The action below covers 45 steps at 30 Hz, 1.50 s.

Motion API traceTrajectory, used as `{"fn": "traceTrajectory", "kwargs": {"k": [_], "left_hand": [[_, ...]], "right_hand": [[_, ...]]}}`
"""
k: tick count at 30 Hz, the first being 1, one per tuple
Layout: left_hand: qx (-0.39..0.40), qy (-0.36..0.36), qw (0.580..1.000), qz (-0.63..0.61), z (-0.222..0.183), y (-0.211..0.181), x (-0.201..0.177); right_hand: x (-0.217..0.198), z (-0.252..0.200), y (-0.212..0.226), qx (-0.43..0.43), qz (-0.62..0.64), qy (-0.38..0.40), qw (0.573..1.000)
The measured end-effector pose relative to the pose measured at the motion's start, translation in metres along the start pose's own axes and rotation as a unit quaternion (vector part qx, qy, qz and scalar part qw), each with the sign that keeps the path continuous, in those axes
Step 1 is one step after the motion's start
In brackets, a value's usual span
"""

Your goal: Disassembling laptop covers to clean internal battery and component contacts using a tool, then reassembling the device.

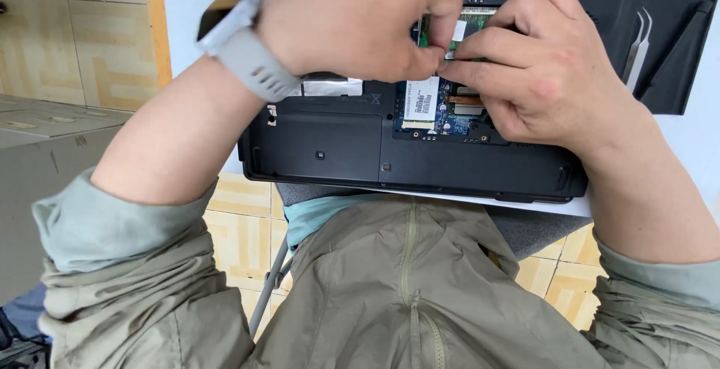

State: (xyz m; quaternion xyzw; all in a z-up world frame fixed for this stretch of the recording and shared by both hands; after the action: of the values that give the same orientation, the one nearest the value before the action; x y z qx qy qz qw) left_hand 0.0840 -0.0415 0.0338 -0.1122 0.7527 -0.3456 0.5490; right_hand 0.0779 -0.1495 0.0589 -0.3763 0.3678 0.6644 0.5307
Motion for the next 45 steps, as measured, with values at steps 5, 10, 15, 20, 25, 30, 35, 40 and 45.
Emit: {"fn": "traceTrajectory", "kwargs": {"k": [5,10,15,20,25,30,35,40,45], "left_hand": [[0.103,-0.153,0.983,0.001,-0.074,-0.044,-0.071],[0.043,-0.261,0.964,0.036,-0.122,-0.009,-0.075],[0.025,-0.353,0.935,-0.016,-0.138,0.018,-0.087],[0.055,-0.390,0.919,0.020,-0.141,0.015,-0.094],[0.033,-0.397,0.917,0.015,-0.146,0.021,-0.096],[-0.009,-0.410,0.912,0.013,-0.159,0.025,-0.095],[-0.281,-0.259,0.919,0.098,-0.167,0.053,-0.060],[-0.366,-0.282,0.879,0.117,-0.176,0.056,-0.030],[-0.431,-0.270,0.858,0.068,-0.186,0.063,-0.019]], "right_hand": [[-0.001,0.012,-0.003,0.021,0.017,0.034,0.999],[0.003,0.025,0.007,-0.024,-0.039,0.033,0.998],[0.004,0.030,0.012,-0.031,-0.015,0.026,0.999],[0.017,0.028,0.012,-0.021,-0.007,0.065,0.998],[0.017,0.032,0.008,-0.005,0.046,0.066,0.997],[-0.005,0.019,-0.004,0.062,0.205,0.036,0.976],[-0.025,0.009,0.012,0.191,0.048,-0.008,0.980],[0.004,0.059,0.046,0.244,-0.028,0.090,0.965],[0.034,0.074,0.060,0.283,-0.068,0.125,0.949]]}}
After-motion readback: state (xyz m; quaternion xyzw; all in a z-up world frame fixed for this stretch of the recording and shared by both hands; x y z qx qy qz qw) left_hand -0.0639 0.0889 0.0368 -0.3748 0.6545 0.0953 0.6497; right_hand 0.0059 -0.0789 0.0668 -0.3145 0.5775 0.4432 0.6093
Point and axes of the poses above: each hand's wrist, its own z-axis towards the middle knuckle, its own x-axis out of the palm, y = z × x, the point moved 10 cm from there along z, towards the middle knuckle, and after that the axes turned 1 degree about -z, right-handed, at the moved point
